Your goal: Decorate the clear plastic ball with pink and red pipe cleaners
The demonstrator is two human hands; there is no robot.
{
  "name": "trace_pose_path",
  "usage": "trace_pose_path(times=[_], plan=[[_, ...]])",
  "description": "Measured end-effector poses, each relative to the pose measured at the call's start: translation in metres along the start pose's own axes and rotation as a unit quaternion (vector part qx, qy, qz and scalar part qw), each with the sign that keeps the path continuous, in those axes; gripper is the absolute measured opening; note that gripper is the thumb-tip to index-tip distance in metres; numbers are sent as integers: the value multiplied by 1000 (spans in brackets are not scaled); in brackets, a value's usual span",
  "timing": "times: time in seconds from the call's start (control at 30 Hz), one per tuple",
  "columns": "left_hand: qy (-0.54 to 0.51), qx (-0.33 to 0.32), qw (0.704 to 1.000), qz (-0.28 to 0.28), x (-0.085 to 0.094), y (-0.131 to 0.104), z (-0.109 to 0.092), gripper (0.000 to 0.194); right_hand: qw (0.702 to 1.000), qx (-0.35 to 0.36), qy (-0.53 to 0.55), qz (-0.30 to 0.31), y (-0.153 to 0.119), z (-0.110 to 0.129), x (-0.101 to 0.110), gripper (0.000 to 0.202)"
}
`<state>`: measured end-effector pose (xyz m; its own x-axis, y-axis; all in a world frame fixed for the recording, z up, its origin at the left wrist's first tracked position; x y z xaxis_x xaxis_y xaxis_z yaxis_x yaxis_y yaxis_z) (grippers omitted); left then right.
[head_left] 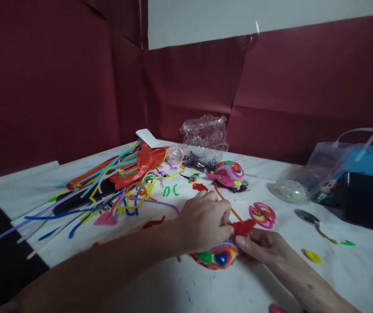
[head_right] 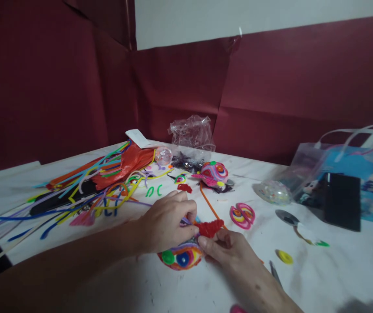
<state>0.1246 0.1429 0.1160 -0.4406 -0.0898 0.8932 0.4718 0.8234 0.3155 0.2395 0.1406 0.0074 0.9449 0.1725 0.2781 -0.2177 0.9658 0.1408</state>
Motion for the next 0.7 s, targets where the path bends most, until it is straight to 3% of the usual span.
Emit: trace_pose_path(times=[0.2,0.37,0.47,0.7], plan=[[-10,-1,1000,1,1,-1,-1,14,999,2,22,-28,3,-3,1,57],[-28,7,1000,5,1,1,4,15,995,19,85,-39,3,14,-4,44],[-38,16,999,10,0,2,7,16,990,28,129,-52,2,21,-8,49],[-78,29,996,15,3,2,18,14,979,18,192,-65,6,10,-22,39]])
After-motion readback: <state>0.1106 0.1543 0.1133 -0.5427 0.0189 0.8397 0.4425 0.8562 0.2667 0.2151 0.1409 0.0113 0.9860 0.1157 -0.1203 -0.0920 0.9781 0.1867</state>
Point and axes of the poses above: each hand's wrist, its own y-axis towards the middle knuckle, its own x-axis out of the back of the hand, z = x × y, the point moved 9 cm from there along y, towards the middle knuckle, and after that the axes turned 10 degrees about x, right-handed, at the moved point
